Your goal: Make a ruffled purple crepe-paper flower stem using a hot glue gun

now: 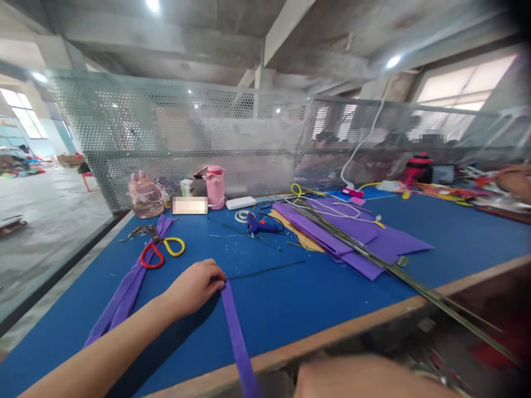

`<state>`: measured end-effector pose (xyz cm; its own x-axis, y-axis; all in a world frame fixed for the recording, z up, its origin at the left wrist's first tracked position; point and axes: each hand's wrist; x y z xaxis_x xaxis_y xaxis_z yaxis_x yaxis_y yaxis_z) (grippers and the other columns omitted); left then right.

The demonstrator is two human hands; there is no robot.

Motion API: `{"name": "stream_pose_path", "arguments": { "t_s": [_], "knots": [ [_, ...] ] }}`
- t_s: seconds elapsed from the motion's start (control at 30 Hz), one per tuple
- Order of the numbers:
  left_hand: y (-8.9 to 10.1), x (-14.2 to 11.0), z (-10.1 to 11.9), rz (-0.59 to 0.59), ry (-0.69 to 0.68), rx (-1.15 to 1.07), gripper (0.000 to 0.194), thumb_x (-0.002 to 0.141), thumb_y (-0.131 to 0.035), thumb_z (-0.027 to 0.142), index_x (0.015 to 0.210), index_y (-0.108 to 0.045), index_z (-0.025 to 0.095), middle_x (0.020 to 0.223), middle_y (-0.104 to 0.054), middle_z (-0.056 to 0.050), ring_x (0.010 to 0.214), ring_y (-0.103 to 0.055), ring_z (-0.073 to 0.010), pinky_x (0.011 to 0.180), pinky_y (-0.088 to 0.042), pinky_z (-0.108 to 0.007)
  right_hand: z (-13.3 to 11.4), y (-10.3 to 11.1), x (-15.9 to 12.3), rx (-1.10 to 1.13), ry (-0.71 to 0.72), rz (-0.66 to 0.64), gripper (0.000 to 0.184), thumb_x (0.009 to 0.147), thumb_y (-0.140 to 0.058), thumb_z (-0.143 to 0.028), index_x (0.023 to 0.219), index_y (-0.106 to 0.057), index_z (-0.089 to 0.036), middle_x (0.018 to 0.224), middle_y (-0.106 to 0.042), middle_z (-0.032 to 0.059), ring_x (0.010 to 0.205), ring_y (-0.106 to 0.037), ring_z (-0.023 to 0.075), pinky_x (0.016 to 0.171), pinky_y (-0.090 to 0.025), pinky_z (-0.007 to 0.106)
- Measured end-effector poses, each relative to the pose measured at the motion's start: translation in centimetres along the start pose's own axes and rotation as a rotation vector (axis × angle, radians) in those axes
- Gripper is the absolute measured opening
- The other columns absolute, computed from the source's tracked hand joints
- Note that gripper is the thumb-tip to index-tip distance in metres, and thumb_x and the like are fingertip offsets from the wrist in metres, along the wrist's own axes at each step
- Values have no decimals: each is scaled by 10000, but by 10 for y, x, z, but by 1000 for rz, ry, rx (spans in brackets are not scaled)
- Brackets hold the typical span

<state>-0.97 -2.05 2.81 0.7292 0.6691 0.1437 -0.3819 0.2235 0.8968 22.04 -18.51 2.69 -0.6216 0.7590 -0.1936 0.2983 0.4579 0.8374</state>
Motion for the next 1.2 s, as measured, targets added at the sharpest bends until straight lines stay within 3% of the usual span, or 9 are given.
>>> {"name": "stream_pose_path", "arguments": {
  "t_s": [0.07,0.2,0.3,0.47,0.63,0.73,0.83,0.93,1.2],
  "knots": [
    [5,5,5,-37,37,37,181,868,-512,209,896,-690,210,914,-643,-41,820,-619,-187,723,-470,-289,14,45,14,30,60,4,221,846,-562,-361,730,-699,-233,629,-660,-35,581,-629,111,524,-448,187],
    [1,7,12,5,48,42,180,860,-492,163,943,-644,211,983,-615,-52,913,-595,-205,795,-470,-314,74,114,79,-298,-215,508,239,894,-465,-184,1028,-661,-154,971,-704,77,870,-652,168,752,-487,265],
    [-12,0,8,46,24,-47,194,887,-440,153,913,-619,221,968,-621,-46,900,-584,-189,800,-476,-299,124,131,126,-374,-271,553,474,763,-481,20,1216,-571,-87,1227,-613,188,1123,-574,238,928,-434,346],
    [-21,-11,-7,139,11,-200,234,895,-419,116,946,-621,223,989,-647,-33,918,-590,-157,839,-469,-270,166,131,153,-414,-340,541,619,696,-499,46,1297,-514,-105,1208,-616,198,1060,-605,294,891,-456,404],
    [-17,-7,-12,110,4,-319,206,867,-478,87,893,-646,202,903,-668,-16,859,-607,-128,798,-468,-228,151,136,137,-384,-280,611,642,753,-521,-64,1377,-410,-160,1346,-522,149,1180,-525,294,968,-411,409],
    [-19,-6,-12,129,42,-347,204,854,-499,86,925,-650,204,916,-667,-15,855,-607,-127,783,-473,-223,133,134,111,-89,-221,748,409,855,-545,-317,1251,-515,-217,1031,-673,80,828,-636,233,734,-495,371],
    [-21,-6,-12,151,116,-331,185,839,-538,119,966,-638,210,897,-667,-7,786,-603,-127,719,-481,-224,120,124,85,236,-120,554,390,910,-432,-542,978,-651,-228,753,-670,52,579,-569,174,560,-467,328],
    [-22,-5,-12,148,180,-350,181,830,-569,150,987,-629,218,835,-669,19,679,-584,-106,635,-473,-201,111,112,70,392,-40,365,430,887,-449,-600,900,-688,-242,740,-675,63,508,-527,154,470,-447,310],
    [-24,-4,-12,144,189,-345,234,825,-567,136,1034,-620,227,862,-685,28,703,-605,-100,658,-477,-190,96,95,83,179,37,259,317,921,-463,-455,835,-679,-241,771,-695,33,717,-642,201,649,-504,319]
  ]
}}
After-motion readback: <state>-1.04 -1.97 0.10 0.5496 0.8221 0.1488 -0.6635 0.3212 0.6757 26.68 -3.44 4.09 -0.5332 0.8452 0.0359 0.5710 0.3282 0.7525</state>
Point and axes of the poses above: each hand's wrist, its own x-axis towards the middle knuckle, its own y-axis out of the back of the hand, z = x × y
